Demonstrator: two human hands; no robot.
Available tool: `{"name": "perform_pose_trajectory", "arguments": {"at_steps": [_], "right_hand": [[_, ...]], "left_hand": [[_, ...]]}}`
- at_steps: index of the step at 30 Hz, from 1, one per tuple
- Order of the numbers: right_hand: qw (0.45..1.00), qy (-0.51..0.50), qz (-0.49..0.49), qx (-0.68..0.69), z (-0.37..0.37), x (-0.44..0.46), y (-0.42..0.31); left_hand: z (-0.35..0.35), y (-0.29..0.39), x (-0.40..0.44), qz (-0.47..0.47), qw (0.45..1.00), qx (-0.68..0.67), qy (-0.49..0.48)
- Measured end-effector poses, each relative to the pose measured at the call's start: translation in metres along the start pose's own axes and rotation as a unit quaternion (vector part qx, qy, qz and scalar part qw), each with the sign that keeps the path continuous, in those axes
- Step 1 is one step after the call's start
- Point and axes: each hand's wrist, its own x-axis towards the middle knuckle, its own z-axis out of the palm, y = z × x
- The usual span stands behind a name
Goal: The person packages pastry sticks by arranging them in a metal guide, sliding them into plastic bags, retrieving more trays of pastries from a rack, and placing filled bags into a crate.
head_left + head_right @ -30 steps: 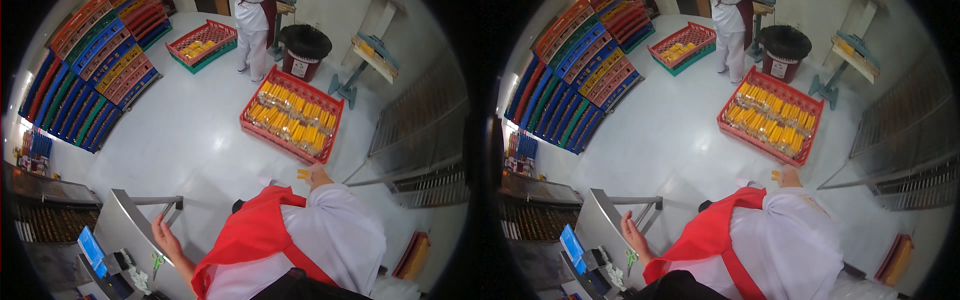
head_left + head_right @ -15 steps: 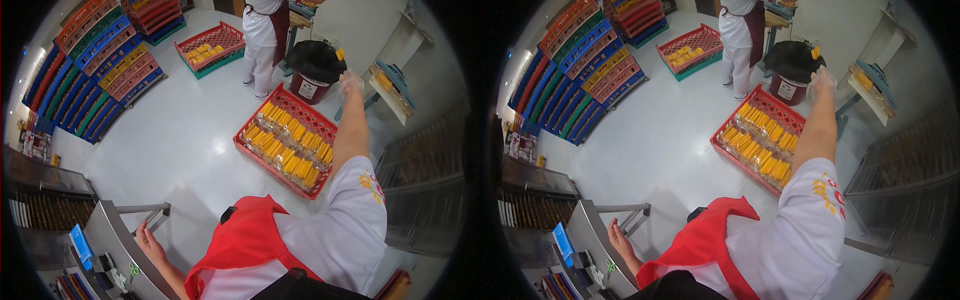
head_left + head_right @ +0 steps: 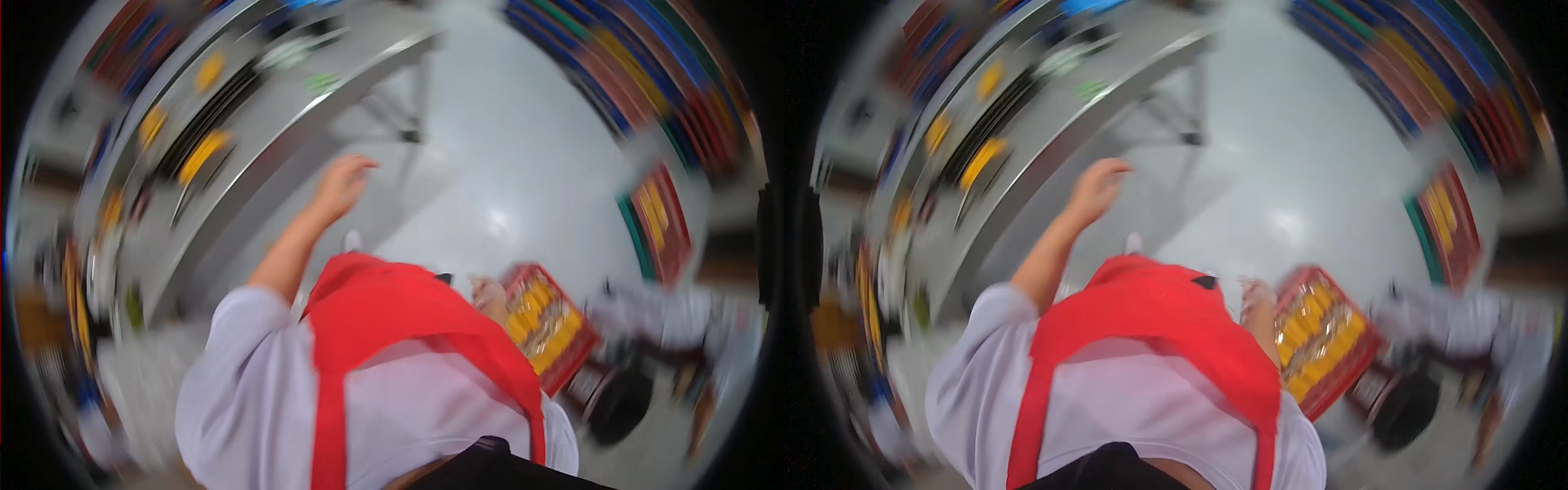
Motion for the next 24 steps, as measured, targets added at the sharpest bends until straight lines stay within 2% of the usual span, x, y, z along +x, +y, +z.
{"name": "perform_pose_trajectory", "arguments": {"at_steps": [1, 3, 5, 7, 9, 11, 13, 14, 16, 18, 20, 21, 23, 24], "right_hand": [[0.998, -0.018, -0.008, -0.059, 0.015, -0.007, 0.006], [0.980, -0.041, -0.035, -0.191, 0.049, -0.017, 0.001], [0.953, -0.063, -0.070, -0.289, 0.085, -0.030, -0.015], [0.923, -0.081, -0.106, -0.361, 0.115, -0.042, -0.028], [0.888, -0.089, -0.130, -0.432, 0.145, -0.054, -0.039], [0.849, -0.089, -0.142, -0.501, 0.168, -0.069, -0.048], [0.814, -0.087, -0.144, -0.556, 0.193, -0.083, -0.052], [0.796, -0.084, -0.141, -0.582, 0.203, -0.089, -0.054], [0.754, -0.083, -0.135, -0.638, 0.227, -0.101, -0.058], [0.705, -0.091, -0.137, -0.690, 0.256, -0.110, -0.063], [0.649, -0.118, -0.147, -0.737, 0.292, -0.121, -0.065], [0.613, -0.139, -0.156, -0.762, 0.313, -0.126, -0.067], [0.552, -0.194, -0.178, -0.792, 0.358, -0.135, -0.069], [0.530, -0.221, -0.184, -0.798, 0.380, -0.140, -0.066]], "left_hand": [[-0.007, -0.022, -0.022, -0.034, 0.999, 0.002, -0.037], [-0.020, -0.069, -0.087, -0.187, 0.968, 0.047, -0.159], [-0.028, -0.124, -0.174, -0.269, 0.946, 0.053, -0.176], [-0.044, -0.137, -0.266, -0.411, 0.897, 0.067, -0.150], [-0.043, -0.166, -0.361, -0.513, 0.855, 0.036, -0.061], [-0.052, -0.164, -0.425, -0.609, 0.792, 0.052, -0.012], [-0.053, -0.171, -0.470, -0.699, 0.706, 0.100, -0.042], [-0.046, -0.179, -0.485, -0.715, 0.693, 0.083, -0.033], [-0.031, -0.198, -0.512, -0.780, 0.623, 0.057, -0.002], [-0.032, -0.194, -0.491, -0.689, 0.706, 0.145, -0.077], [-0.001, -0.231, -0.503, -0.763, 0.638, 0.098, -0.046], [-0.009, -0.231, -0.490, -0.772, 0.629, 0.086, -0.035], [-0.017, -0.226, -0.464, -0.793, 0.608, -0.025, -0.008], [-0.002, -0.224, -0.454, -0.797, 0.602, -0.045, 0.001]]}}
